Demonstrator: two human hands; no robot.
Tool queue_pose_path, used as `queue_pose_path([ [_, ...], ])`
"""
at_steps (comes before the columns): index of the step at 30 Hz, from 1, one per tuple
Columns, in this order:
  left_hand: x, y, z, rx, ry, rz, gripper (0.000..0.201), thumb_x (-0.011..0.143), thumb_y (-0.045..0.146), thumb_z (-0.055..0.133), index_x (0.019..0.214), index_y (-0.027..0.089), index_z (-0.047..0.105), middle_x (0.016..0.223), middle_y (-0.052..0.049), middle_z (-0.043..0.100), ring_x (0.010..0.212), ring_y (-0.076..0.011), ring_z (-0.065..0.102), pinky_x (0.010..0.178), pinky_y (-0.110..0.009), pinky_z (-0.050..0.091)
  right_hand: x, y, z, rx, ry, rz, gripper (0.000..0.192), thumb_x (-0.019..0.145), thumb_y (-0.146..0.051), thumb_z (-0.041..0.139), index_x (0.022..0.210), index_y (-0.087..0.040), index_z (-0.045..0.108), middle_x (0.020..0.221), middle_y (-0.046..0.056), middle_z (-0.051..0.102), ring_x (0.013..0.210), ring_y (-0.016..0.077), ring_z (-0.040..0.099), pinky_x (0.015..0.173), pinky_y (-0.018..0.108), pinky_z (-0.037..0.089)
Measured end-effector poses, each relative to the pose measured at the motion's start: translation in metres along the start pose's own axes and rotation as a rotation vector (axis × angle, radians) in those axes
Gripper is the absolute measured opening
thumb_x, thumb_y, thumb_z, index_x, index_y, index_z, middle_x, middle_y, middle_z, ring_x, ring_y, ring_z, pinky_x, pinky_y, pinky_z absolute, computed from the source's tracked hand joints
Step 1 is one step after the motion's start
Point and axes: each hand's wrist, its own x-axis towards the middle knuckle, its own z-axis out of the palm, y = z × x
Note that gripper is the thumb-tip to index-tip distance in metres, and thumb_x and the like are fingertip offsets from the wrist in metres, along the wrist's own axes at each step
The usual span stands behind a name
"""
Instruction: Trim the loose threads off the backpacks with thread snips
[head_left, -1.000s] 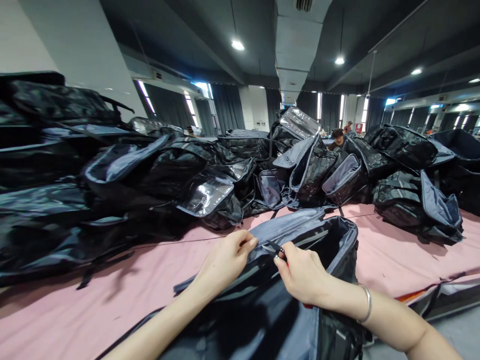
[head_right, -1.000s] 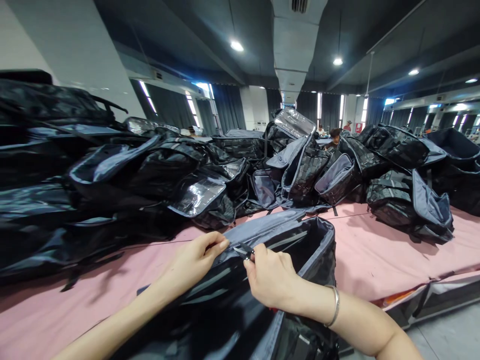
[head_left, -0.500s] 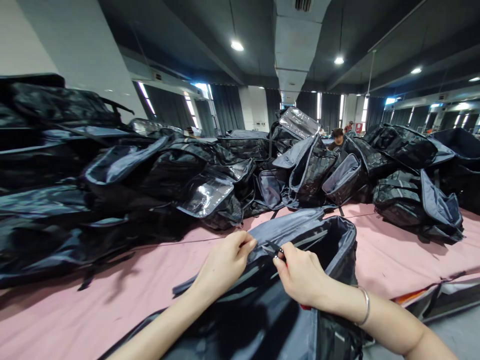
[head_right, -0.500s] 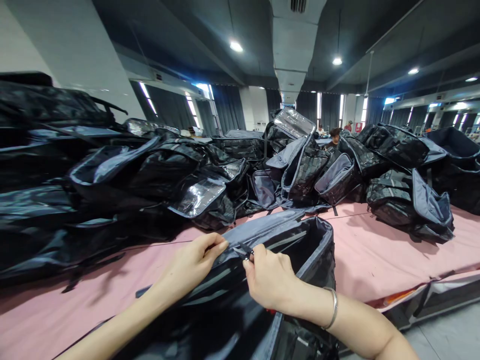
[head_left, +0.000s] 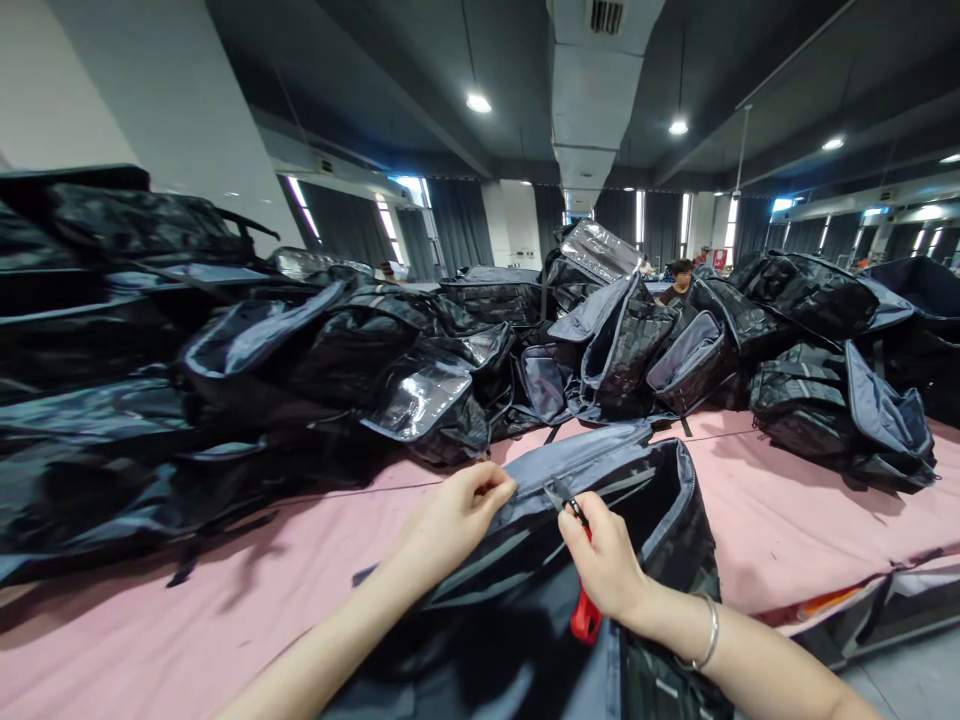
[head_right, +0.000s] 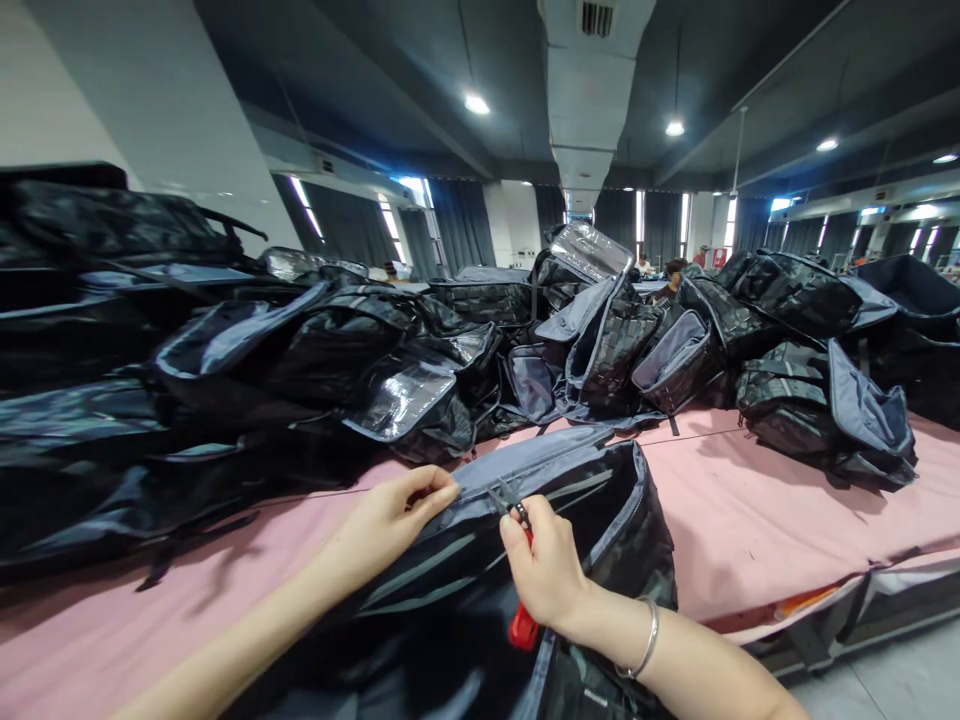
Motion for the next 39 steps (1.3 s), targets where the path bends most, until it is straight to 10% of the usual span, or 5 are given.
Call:
queue_pose_path([
  [6,-0.011,0.005,0.007,0.5,0.304,0.463,0.029,0.089,0.026,0.036,0.085,0.017,0.063,0.08,-0.006,0.062,0.074,-0.0177,0.057,0.07,-0.028,0.044,0.003,0.002,0.007,0.086,0.025,0.018,0.024,0.09,-0.039,0.036,0.076,-0.02,0.042,0.064,-0.004,0.045,0.058,0.0107,0.043,0.056,0.022,0.033],
  [12,-0.007,0.027,0.012,0.906,0.306,0.604,0.019,0.077,0.003,0.047,0.065,0.016,0.055,0.063,-0.004,0.054,0.057,-0.0193,0.053,0.053,-0.029,0.042,0.004,0.006,0.01,-0.028,0.047,-0.049,0.023,0.092,-0.038,0.031,0.082,-0.02,0.041,0.069,-0.001,0.053,0.059,0.014,0.05,0.055,0.025,0.033],
  [21,0.0,0.024,0.014,0.923,0.424,0.726,0.021,0.077,0.004,0.046,0.061,0.018,0.051,0.06,-0.002,0.05,0.052,-0.0169,0.05,0.05,-0.028,0.039,0.012,-0.001,0.011,-0.615,-0.021,-0.012,0.019,0.094,-0.029,0.027,0.091,-0.017,0.043,0.074,0.007,0.065,0.063,0.0241,0.064,0.051,0.029,0.03],
  [31,-0.003,-0.001,-0.011,0.223,0.21,0.224,0.023,0.08,0.033,0.041,0.075,0.021,0.06,0.073,0.0,0.065,0.061,-0.0129,0.059,0.054,-0.021,0.044,0.018,-0.013,-0.006,-0.656,-0.191,-0.023,0.018,0.095,-0.03,0.03,0.094,-0.017,0.043,0.079,0.005,0.067,0.07,0.021,0.066,0.054,0.026,0.035],
  [39,-0.01,0.007,-0.012,0.076,0.186,0.034,0.032,0.074,0.045,0.044,0.077,0.02,0.064,0.073,-0.002,0.068,0.064,-0.0165,0.062,0.058,-0.023,0.048,0.021,-0.042,-0.011,-0.718,-0.35,-0.044,0.022,0.094,-0.03,0.032,0.099,-0.014,0.046,0.085,0.011,0.067,0.075,0.0253,0.066,0.063,0.032,0.045],
])
